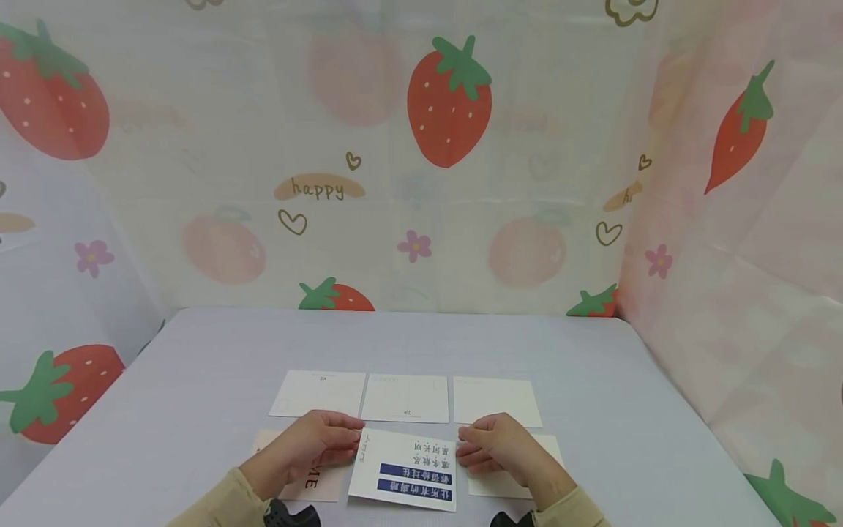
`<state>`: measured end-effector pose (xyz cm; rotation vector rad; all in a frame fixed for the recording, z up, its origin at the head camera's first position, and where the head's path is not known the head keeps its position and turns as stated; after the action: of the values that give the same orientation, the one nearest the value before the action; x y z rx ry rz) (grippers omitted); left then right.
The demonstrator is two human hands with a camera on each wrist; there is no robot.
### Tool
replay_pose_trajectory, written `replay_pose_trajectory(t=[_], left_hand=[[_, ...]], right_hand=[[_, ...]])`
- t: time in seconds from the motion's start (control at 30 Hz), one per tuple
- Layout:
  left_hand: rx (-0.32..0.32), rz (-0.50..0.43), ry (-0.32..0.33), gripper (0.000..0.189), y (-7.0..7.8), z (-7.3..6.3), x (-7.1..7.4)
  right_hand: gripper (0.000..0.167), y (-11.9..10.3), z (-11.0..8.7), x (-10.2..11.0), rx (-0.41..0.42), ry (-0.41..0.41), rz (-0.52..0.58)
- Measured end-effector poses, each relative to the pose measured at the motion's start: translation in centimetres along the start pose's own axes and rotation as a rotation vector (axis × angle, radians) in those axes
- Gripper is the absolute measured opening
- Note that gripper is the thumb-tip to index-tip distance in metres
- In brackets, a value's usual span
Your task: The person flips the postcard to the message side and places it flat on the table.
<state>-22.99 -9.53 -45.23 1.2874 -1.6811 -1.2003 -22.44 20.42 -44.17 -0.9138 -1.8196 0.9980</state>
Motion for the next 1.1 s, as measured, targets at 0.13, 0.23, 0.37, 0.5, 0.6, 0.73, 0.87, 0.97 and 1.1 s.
replay_pose_trajectory(t=[0.13, 0.23, 0.37, 0.5, 0.6, 0.73, 0.87, 0.97, 1.1], left_hand=[[-0.007, 0.032, -0.002, 0.031, -0.12, -0.06, -0.19], [-0.015, 0.039, -0.005, 0.032, -0.19, -0.05, -0.31], [-0.028, 0.042, -0.003, 0.032, -0.18, 0.0, -0.52], [-0.047, 0.027, -0.003, 0.031, -0.21, 0.04, -0.79], [-0.05, 0.03, 0.005, 0.03, -0.26, 0.06, -0.87], [-0.05, 0.043, 0.011, 0.029, -0.33, 0.05, -0.87], [-0.055, 0.044, 0.009, 0.029, -0.42, 0.03, -0.84], [-0.058, 0.036, 0.004, 0.03, -0.43, 0.01, -0.82], [-0.063, 0.018, 0.001, 0.031, -0.38, -0.04, -0.89]], right_hand=[[0.041, -0.02, 0.01, -0.01, -0.005, 0.002, 0.003], [0.04, -0.05, 0.02, -0.01, -0.006, 0.004, 0.003], [0.04, -0.11, 0.01, -0.02, -0.004, 0.005, -0.001], [0.04, -0.15, 0.01, -0.01, 0.0, 0.004, -0.003], [0.039, -0.11, 0.04, -0.03, 0.0, 0.007, -0.004], [0.037, -0.02, 0.08, -0.07, 0.001, 0.013, -0.007], [0.034, 0.04, 0.17, -0.09, 0.001, 0.017, -0.007], [0.032, 0.09, 0.22, -0.11, 0.002, 0.017, -0.016], [0.032, 0.07, 0.19, -0.16, 0.014, 0.013, -0.034]])
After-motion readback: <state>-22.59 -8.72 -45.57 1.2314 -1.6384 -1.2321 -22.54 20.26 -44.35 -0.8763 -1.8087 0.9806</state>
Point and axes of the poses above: each hand's wrist, its own z-axis towards the middle knuckle, its own x-axis out of the back of the hand, y = z × x, the point moved 1 cm from there along z, towards the middle knuckle, and after that the axes turned 5 degrees about -z, right-handed, at the moved point
